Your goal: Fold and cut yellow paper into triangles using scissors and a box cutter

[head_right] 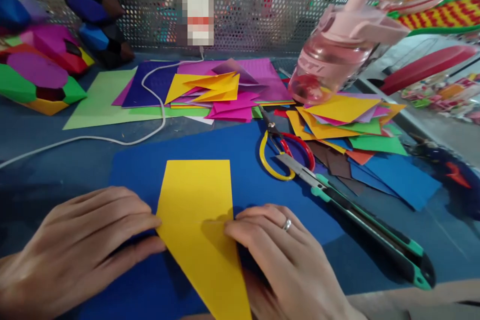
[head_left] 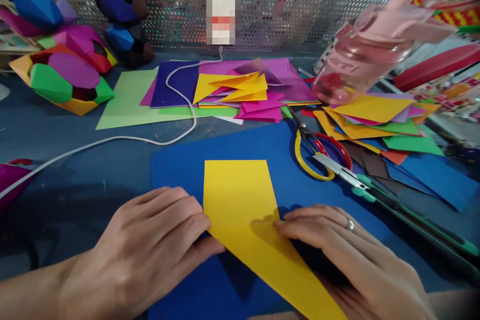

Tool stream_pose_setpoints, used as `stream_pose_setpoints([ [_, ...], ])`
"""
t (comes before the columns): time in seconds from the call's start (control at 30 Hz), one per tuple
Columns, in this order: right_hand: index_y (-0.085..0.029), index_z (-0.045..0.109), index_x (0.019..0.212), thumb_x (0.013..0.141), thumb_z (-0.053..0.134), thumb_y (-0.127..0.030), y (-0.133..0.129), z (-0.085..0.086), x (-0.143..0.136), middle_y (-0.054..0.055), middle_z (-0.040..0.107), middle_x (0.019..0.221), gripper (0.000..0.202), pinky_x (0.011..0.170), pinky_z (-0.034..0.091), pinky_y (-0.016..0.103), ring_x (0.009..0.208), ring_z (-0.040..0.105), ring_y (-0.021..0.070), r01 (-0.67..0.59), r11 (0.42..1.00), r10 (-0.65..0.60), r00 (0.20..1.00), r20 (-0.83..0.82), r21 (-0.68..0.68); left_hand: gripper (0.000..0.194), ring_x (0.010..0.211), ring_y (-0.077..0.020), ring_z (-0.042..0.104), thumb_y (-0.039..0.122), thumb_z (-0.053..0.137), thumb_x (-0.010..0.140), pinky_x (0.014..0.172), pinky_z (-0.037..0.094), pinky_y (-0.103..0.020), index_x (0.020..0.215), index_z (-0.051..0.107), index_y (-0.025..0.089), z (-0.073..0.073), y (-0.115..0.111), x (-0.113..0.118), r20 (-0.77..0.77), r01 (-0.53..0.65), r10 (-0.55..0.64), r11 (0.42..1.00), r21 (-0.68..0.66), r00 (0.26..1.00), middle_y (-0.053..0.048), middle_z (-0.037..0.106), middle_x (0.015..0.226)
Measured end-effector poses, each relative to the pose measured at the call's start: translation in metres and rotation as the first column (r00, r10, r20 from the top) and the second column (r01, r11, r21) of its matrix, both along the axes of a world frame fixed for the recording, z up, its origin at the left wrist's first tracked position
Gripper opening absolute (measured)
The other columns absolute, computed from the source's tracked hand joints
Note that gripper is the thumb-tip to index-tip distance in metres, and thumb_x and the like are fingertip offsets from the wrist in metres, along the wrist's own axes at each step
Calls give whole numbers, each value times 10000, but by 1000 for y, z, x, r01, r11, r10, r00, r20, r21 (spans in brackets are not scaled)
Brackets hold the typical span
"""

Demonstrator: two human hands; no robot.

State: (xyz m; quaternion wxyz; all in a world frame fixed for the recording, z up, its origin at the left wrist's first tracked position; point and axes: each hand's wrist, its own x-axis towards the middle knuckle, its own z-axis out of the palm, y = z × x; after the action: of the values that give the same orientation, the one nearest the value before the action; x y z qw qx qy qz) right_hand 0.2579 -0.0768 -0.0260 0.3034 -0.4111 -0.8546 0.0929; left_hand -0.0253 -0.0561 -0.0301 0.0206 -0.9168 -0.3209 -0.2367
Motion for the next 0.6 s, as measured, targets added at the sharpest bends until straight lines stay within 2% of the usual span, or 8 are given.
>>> stream_pose_setpoints([
  [0.13,-261,622,1073,908,549,-223,-1,-2,3,39,749,902,184,708,555,295,852,715,209,35,999,-35,999,-4,-29,100,759,-171,634,292,618,961,745,474,-336,943,655,201,0,1,0,7,-5,5,997,-73,1000,-3,670,819],
  [0.27,-260,602,1093,933,527,-231,-3,-2,4,26,736,926,179,760,561,271,848,710,178,57,993,-58,998,-5,-99,88,719,-159,598,239,603,969,727,442,-336,915,651,187,4,1,3,46,19,-12,991,-133,999,9,654,776],
  [0.47,-283,576,1083,949,591,-325,-5,3,-5,-9,731,888,142,652,562,246,759,708,153,186,966,-187,982,13,-182,126,666,-145,562,164,587,968,673,408,-334,850,627,178,6,3,9,102,45,-29,986,-161,994,20,632,718],
  [0.53,-282,568,1127,946,595,-340,-7,2,-8,-27,729,841,191,631,564,242,699,703,142,233,944,-235,972,22,-235,114,675,-143,570,164,596,965,678,408,-331,856,627,180,5,4,9,142,40,-12,980,-196,990,21,638,724],
  [0.6,-264,529,1252,935,612,-358,-8,1,-11,-40,723,789,341,654,571,244,689,703,143,278,927,-282,959,21,-252,119,683,-142,578,197,608,964,679,405,-328,847,627,188,3,6,9,179,12,33,969,-245,983,20,632,722],
])
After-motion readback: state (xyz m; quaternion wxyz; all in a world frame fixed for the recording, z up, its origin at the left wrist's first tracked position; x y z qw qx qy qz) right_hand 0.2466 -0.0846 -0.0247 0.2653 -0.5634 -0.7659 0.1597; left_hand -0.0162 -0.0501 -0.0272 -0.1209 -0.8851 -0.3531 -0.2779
